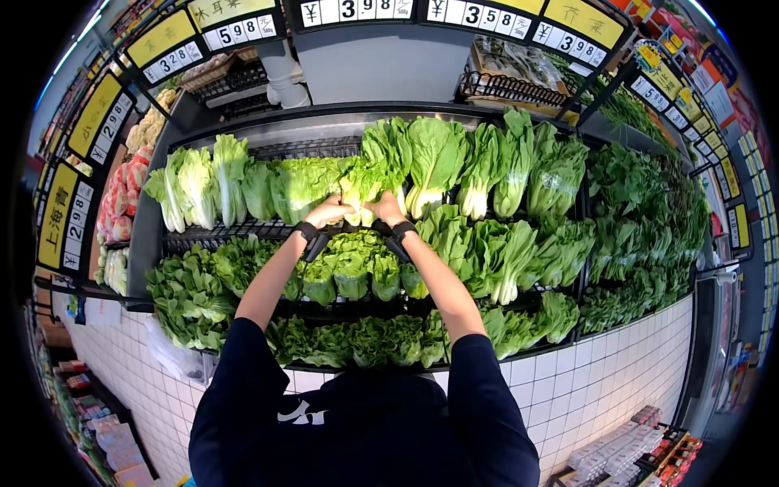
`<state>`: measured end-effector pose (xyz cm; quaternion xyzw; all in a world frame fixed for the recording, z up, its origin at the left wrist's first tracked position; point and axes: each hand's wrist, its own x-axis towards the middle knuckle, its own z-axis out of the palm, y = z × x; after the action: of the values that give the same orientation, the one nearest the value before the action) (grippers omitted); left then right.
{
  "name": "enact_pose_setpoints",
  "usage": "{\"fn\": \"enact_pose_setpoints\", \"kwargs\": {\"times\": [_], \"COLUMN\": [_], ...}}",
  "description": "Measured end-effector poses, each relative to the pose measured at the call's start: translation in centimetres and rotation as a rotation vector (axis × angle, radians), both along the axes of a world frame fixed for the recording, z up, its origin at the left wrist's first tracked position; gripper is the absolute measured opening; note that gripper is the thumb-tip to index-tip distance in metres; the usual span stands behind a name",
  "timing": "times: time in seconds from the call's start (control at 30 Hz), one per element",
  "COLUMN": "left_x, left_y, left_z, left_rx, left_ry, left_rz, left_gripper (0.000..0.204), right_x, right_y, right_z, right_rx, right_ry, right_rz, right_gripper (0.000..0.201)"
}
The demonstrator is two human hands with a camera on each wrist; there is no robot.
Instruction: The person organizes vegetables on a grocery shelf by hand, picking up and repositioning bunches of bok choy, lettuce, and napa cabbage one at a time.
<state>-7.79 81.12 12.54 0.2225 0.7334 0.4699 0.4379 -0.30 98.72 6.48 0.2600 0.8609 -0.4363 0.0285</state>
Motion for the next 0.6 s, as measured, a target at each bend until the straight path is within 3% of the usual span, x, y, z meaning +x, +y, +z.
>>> {"fn": "enact_pose_setpoints", "kwargs": {"times": [0.1,0.17,0.23,0.4,0.43,0.53,0.6], "left_x": [0.1,-0.6,0.6,-0.6,-0.7,-1.3,-2.2], "left_y": [0.3,0.3,-0.2,0.0,0.0,0.0,-0.2], "left_z": [-1.9,-3.2,0.0,-3.8,-3.9,-5.5,-7.0], "left_rx": [0.093,0.063,0.101,0.029,0.009,-0.008,0.012], "left_ry": [0.033,0.021,-0.006,0.121,0.193,0.265,0.233], "left_rz": [0.083,0.128,0.072,0.113,0.092,0.076,0.051], "left_gripper": [0.038,0.038,0.039,0.046,0.047,0.045,0.036], "right_x": [0.6,1.3,2.3,2.7,0.8,1.6,1.4], "right_y": [-0.2,0.3,0.5,4.1,9.1,7.3,5.9], "right_z": [0.9,3.5,5.1,7.0,-3.7,1.8,3.8], "right_rx": [0.035,-0.124,-0.157,-0.159,0.120,0.005,-0.048], "right_ry": [0.026,-0.079,-0.046,-0.257,-0.138,-0.139,-0.164], "right_rz": [0.003,0.057,-0.006,0.023,0.192,0.083,0.047], "right_gripper": [0.064,0.065,0.050,0.030,0.039,0.044,0.060]}}
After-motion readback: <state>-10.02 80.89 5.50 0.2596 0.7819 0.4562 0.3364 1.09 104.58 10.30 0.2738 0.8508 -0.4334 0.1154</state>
